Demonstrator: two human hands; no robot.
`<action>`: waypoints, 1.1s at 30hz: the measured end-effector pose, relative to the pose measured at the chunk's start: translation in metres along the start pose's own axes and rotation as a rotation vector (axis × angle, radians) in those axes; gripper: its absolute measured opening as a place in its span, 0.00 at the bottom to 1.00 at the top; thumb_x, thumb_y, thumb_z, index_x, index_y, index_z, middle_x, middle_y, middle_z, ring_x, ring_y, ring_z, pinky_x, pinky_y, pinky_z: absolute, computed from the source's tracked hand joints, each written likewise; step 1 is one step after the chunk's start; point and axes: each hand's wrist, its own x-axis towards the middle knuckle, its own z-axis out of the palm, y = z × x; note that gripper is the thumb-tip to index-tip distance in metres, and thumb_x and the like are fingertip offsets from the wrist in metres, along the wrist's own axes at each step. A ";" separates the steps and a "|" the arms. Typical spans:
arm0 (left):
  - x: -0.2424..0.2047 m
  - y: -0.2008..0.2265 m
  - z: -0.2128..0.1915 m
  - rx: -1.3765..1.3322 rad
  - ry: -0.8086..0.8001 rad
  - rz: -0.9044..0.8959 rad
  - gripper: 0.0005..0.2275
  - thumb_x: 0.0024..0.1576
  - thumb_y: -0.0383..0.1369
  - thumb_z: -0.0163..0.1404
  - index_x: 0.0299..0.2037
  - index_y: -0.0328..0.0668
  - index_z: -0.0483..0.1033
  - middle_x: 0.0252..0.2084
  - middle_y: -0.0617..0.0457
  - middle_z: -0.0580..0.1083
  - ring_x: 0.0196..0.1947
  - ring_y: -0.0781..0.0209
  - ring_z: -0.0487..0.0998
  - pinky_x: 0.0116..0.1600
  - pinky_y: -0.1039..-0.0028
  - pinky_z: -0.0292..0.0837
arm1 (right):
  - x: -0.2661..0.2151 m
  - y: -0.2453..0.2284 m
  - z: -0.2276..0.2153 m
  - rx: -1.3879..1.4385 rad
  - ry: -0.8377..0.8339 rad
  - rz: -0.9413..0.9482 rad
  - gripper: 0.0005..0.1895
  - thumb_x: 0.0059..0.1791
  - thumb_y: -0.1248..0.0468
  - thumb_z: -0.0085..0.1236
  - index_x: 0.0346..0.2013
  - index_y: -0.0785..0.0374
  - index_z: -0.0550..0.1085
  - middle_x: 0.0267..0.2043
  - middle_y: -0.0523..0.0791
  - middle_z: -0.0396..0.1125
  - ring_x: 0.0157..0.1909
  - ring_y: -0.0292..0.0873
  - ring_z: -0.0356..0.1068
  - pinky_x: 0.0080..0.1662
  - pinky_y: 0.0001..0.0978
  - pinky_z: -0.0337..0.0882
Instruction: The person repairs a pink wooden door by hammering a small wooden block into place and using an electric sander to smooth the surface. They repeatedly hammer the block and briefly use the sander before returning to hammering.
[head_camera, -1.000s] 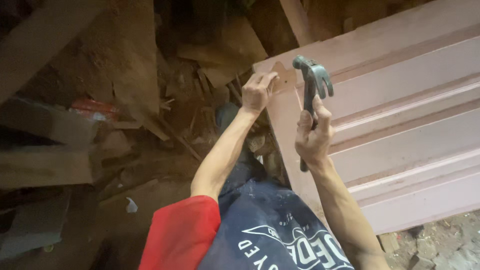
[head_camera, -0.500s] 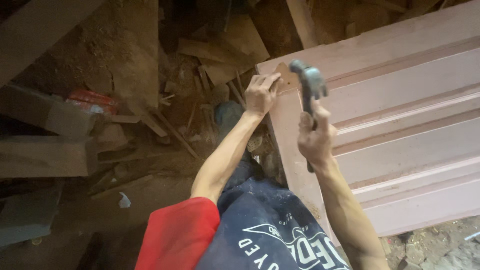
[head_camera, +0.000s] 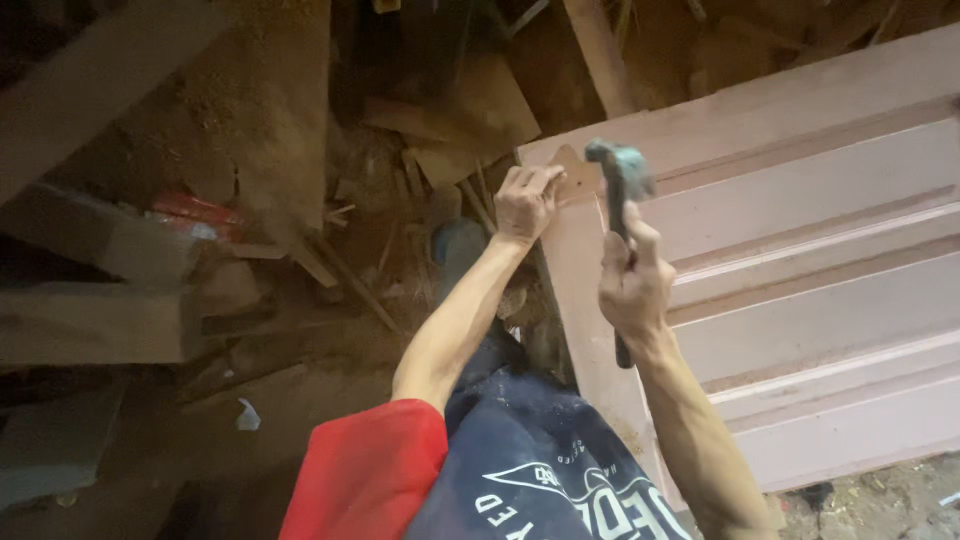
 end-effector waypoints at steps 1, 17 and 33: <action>-0.002 -0.002 0.001 -0.001 -0.011 0.002 0.04 0.57 0.32 0.59 0.40 0.48 0.81 0.37 0.54 0.80 0.38 0.51 0.78 0.43 0.65 0.77 | 0.000 0.002 0.002 0.055 0.040 -0.054 0.19 0.60 0.68 0.51 0.66 0.60 0.65 0.30 0.46 0.70 0.28 0.38 0.71 0.33 0.32 0.72; -0.019 -0.034 0.039 -0.574 -0.138 -0.935 0.32 0.63 0.46 0.56 0.70 0.32 0.59 0.66 0.38 0.67 0.64 0.47 0.67 0.65 0.60 0.62 | -0.011 0.010 0.005 -0.093 -0.095 0.074 0.20 0.59 0.66 0.53 0.67 0.62 0.66 0.24 0.48 0.65 0.22 0.41 0.64 0.28 0.37 0.66; -0.030 -0.050 0.051 -1.006 -0.233 -1.158 0.22 0.60 0.42 0.53 0.59 0.35 0.71 0.50 0.49 0.77 0.40 0.58 0.79 0.39 0.69 0.78 | -0.017 0.017 0.002 -0.095 -0.038 -0.180 0.16 0.61 0.69 0.48 0.65 0.60 0.65 0.39 0.51 0.71 0.30 0.35 0.69 0.30 0.31 0.69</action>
